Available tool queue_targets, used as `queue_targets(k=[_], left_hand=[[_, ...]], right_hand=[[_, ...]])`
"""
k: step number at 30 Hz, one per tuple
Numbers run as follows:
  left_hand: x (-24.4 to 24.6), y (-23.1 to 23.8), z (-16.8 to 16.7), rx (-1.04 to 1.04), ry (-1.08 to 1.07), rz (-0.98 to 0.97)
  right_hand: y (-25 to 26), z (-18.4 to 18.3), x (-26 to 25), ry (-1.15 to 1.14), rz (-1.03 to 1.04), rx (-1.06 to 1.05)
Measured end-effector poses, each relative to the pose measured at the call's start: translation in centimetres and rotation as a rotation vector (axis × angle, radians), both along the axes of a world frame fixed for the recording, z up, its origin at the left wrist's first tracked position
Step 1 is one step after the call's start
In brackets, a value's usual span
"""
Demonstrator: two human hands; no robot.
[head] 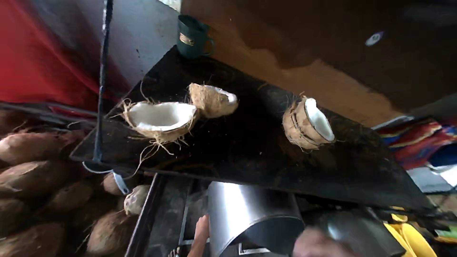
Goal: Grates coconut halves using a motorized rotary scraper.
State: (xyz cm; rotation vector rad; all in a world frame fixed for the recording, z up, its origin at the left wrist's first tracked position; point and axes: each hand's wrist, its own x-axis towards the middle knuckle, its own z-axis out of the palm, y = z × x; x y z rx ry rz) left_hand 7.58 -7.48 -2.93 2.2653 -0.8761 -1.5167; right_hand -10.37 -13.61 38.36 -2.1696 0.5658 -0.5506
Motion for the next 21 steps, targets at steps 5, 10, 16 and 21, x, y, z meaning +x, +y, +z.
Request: queue_targets(k=[5,10,16,21], left_hand=[[2.2,1.6,2.2,0.076,-0.001,-0.454],[1.9,3.2,2.3,0.108,-0.029,-0.588],[3.5,6.4,3.8,-0.134,-0.025,-0.265],[4.5,14.6,6.8,-0.374,-0.092,0.229]], right_hand=[[-10.3,10.1,4.4,0.103,-0.523,-0.75],[-8.5,10.6,17.7,0.036,-0.201,-0.741],[-11.5,5.3,26.7,0.114,-0.05,-0.283],[-10.9,4.6,20.1,-0.082,0.003,-0.471]])
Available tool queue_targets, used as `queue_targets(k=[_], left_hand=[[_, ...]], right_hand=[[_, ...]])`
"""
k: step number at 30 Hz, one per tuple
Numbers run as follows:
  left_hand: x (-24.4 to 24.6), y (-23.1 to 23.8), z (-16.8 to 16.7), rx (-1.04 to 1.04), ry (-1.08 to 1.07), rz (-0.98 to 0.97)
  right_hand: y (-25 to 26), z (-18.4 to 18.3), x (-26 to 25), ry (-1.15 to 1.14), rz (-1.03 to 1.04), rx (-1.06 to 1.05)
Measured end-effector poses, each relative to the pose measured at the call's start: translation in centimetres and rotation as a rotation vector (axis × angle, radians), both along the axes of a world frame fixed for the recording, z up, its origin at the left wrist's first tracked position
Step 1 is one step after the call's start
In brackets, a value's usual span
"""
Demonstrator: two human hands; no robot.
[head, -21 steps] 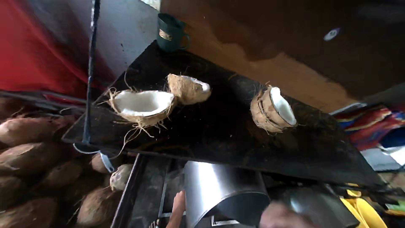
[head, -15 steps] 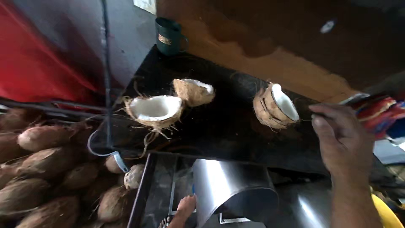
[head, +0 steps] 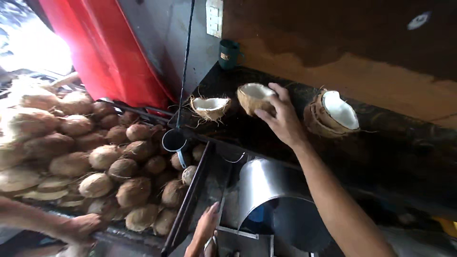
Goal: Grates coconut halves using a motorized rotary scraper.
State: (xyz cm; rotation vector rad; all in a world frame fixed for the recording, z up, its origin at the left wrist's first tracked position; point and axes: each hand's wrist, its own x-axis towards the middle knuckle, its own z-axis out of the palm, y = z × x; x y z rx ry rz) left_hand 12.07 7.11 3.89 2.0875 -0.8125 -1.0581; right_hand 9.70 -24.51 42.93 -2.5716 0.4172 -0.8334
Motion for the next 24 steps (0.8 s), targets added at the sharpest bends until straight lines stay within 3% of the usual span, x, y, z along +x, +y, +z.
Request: queue_targets(k=[2,5,8,11,14,16,20,24], left_hand=[[-0.4,2.6,4.0,-0.291,-0.033,0.212],[-2.7,2.0,14.7,-0.743,-0.007,0.302],[-6.0,-2.6,24.9,-1.092,0.103,0.034],[-8.6,-7.0,28.9,-1.166,0.109,-0.226],[-12.8,-7.9,28.5,-1.151,0.164,-0.318],[-16.1,-6.9,26.4,-1.048,0.186,-0.298],[-20.4,-5.0,19.8,-0.745,0.359,-0.097],[-20.9,-6.4,12.2,-0.43,0.492,0.087]], right_hand=[[0.7,0.0,-5.5,-0.107,0.123,-0.179],[3.1,-0.4,-13.7,-0.226,0.302,-0.226],[5.9,-2.0,-20.5,-0.248,0.368,-0.128],[8.7,-5.3,-25.2,-0.26,0.404,0.098],[12.1,-10.3,-29.2,-0.323,0.333,0.407],[15.1,-14.3,-31.0,-0.432,0.193,0.61],[19.4,-22.5,-32.8,-0.503,-0.117,0.962],[20.7,-29.8,-32.0,-0.514,-0.364,1.504]])
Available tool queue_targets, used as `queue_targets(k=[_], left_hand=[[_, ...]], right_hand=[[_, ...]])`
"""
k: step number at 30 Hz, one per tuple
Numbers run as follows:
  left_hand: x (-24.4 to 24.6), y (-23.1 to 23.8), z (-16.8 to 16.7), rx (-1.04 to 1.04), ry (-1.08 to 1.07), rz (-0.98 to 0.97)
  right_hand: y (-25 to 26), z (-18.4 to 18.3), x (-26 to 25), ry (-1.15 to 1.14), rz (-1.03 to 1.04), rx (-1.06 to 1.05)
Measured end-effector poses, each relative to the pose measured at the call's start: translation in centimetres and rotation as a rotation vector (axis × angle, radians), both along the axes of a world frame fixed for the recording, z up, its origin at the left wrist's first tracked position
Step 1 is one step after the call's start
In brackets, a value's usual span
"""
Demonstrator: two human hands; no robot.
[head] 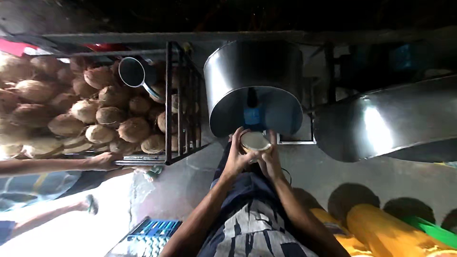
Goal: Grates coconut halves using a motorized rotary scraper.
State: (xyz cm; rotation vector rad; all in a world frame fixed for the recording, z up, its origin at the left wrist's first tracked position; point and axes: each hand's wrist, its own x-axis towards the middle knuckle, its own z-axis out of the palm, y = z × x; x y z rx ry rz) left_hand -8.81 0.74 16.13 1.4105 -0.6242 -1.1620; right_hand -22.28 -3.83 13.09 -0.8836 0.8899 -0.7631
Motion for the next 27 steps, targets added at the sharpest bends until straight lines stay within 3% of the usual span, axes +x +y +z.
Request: queue_targets(k=[3,6,10,14,17,19,23,25,27], left_hand=[[0.5,-3.2,-5.3,0.18,-0.013,0.074],[1.6,-7.5,-8.9,0.303,-0.062,0.131],[2.9,-11.8,-6.6,0.627,-0.269,-0.079],[1.1,-13.3,-6.1,0.483,-0.512,-0.041],[1.5,-14.5,-6.7,0.466,-0.594,-0.031],[1.8,-14.1,-7.3,0.494,-0.476,-0.009],[2.0,-14.4,-9.9,0.251,-0.142,0.195],[2.3,-14.5,-10.7,0.21,-0.011,0.229],[2.9,-14.5,-11.5,0.194,0.081,0.209]], right_hand=[[-2.3,-3.4,3.2,0.047,-0.132,0.354],[-7.0,-6.8,6.8,0.019,-0.192,0.505],[-10.5,-6.1,8.6,-0.003,-0.2,0.579],[-10.4,-4.4,7.9,-0.134,-0.315,0.635],[-11.6,-6.2,8.8,-0.31,-0.342,0.635],[-11.5,-7.0,8.8,-0.273,-0.292,0.576],[-12.0,-7.3,9.2,0.072,-0.254,0.328],[-12.2,-6.8,9.3,0.211,-0.257,0.329],[-12.2,-6.8,9.4,0.204,-0.286,0.366]])
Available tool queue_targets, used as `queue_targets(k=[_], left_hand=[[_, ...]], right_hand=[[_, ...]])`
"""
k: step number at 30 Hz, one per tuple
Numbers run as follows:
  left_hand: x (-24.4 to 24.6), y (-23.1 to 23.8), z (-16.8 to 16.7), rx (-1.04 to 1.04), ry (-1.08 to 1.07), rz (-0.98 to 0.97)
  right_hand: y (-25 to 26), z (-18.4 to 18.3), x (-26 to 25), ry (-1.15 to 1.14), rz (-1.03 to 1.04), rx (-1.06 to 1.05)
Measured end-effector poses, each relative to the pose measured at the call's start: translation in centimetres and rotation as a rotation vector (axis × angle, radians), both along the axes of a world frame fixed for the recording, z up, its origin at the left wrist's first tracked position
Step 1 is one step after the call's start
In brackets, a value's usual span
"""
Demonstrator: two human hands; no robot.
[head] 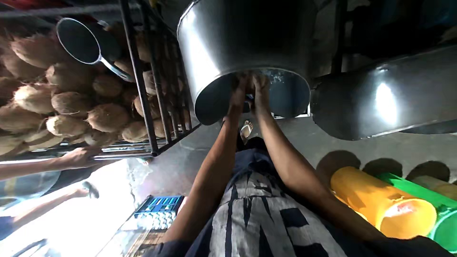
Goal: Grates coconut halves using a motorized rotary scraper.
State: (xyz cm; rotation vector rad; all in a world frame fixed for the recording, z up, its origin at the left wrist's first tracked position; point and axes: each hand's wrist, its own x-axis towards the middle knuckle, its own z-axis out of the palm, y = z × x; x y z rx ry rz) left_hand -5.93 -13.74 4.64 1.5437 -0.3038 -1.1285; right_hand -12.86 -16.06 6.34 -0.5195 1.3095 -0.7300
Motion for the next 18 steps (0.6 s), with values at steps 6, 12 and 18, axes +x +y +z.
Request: queue_targets(k=[6,12,18], left_hand=[[0.4,-0.9,3.2,0.044,-0.342,-0.142],[-0.5,-1.2,1.3,-0.013,-0.241,-0.044],[-0.1,-0.5,-0.4,-0.115,-0.032,0.02]], right_hand=[[0.1,-2.0,-0.5,-0.124,0.114,-0.271],[0.1,-1.8,-0.6,-0.179,-0.024,-0.078],[0.1,-1.5,-1.4,-0.169,-0.014,-0.03]])
